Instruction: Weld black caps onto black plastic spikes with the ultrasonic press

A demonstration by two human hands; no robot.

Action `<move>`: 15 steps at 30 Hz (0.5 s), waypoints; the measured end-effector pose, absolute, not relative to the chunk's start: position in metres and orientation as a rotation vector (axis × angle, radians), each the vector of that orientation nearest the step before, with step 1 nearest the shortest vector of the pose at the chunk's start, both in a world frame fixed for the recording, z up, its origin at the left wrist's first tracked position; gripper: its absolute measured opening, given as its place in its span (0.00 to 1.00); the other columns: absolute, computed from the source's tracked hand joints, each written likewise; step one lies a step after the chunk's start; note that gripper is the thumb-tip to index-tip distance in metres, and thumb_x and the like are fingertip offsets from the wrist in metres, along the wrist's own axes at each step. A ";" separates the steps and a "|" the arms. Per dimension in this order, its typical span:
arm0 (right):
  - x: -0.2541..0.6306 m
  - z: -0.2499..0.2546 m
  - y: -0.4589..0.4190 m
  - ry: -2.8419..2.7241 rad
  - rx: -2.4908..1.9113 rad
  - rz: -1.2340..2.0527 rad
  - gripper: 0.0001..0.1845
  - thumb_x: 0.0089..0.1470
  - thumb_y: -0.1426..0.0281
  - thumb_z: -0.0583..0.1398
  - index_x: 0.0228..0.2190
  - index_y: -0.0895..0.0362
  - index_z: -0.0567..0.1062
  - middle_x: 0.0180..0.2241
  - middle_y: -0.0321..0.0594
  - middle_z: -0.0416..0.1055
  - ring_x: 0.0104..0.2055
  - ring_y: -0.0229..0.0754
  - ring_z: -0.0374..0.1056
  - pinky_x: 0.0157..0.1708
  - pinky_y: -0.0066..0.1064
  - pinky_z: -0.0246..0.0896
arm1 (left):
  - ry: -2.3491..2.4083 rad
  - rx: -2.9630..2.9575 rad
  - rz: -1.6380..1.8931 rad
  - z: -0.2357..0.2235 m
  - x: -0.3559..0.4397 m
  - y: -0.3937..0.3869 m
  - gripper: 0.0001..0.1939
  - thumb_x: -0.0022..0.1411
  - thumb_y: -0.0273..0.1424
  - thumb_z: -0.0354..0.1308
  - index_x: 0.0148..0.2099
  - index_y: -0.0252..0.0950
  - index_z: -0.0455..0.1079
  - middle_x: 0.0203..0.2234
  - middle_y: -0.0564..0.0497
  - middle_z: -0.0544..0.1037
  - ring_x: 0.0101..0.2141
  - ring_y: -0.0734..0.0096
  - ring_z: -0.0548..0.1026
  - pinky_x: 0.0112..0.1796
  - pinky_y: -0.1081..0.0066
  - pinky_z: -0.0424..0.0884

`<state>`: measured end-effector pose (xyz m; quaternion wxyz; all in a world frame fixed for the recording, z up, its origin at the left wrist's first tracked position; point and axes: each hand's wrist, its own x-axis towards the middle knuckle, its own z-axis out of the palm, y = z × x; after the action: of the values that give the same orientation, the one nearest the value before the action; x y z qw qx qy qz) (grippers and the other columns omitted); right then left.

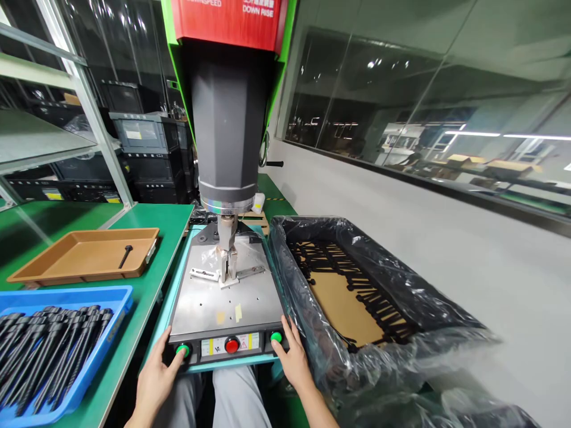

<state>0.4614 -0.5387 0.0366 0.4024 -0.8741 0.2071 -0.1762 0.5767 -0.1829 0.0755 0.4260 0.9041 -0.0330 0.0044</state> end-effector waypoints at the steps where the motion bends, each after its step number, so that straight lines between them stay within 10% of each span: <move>1: 0.462 0.037 -0.538 0.525 -2.211 -0.448 0.36 0.57 0.58 0.53 0.64 0.52 0.54 0.67 0.42 0.46 0.69 0.46 0.40 0.65 0.43 0.41 | -0.087 2.264 0.016 0.075 0.576 -0.183 0.35 0.59 0.47 0.53 0.67 0.47 0.53 0.61 0.46 0.65 0.21 0.70 0.73 0.33 0.62 0.73; 7: 0.464 0.034 -0.535 0.561 -2.219 -0.479 0.35 0.57 0.56 0.52 0.64 0.53 0.56 0.67 0.43 0.46 0.69 0.48 0.42 0.65 0.43 0.41 | -0.124 2.285 0.115 0.068 0.581 -0.183 0.33 0.59 0.45 0.54 0.65 0.43 0.58 0.59 0.47 0.68 0.51 0.54 0.73 0.46 0.62 0.71; 15: 0.466 0.034 -0.533 0.552 -2.197 -0.517 0.36 0.57 0.55 0.52 0.63 0.56 0.58 0.66 0.45 0.48 0.68 0.49 0.45 0.64 0.41 0.46 | -0.068 2.214 0.103 0.067 0.583 -0.181 0.34 0.55 0.43 0.59 0.63 0.44 0.62 0.54 0.49 0.74 0.50 0.55 0.74 0.48 0.61 0.71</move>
<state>0.4656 -0.5332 0.0343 0.3975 -0.8676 0.2180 -0.2042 0.5830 -0.1808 0.0671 0.4459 0.8937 -0.0276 0.0415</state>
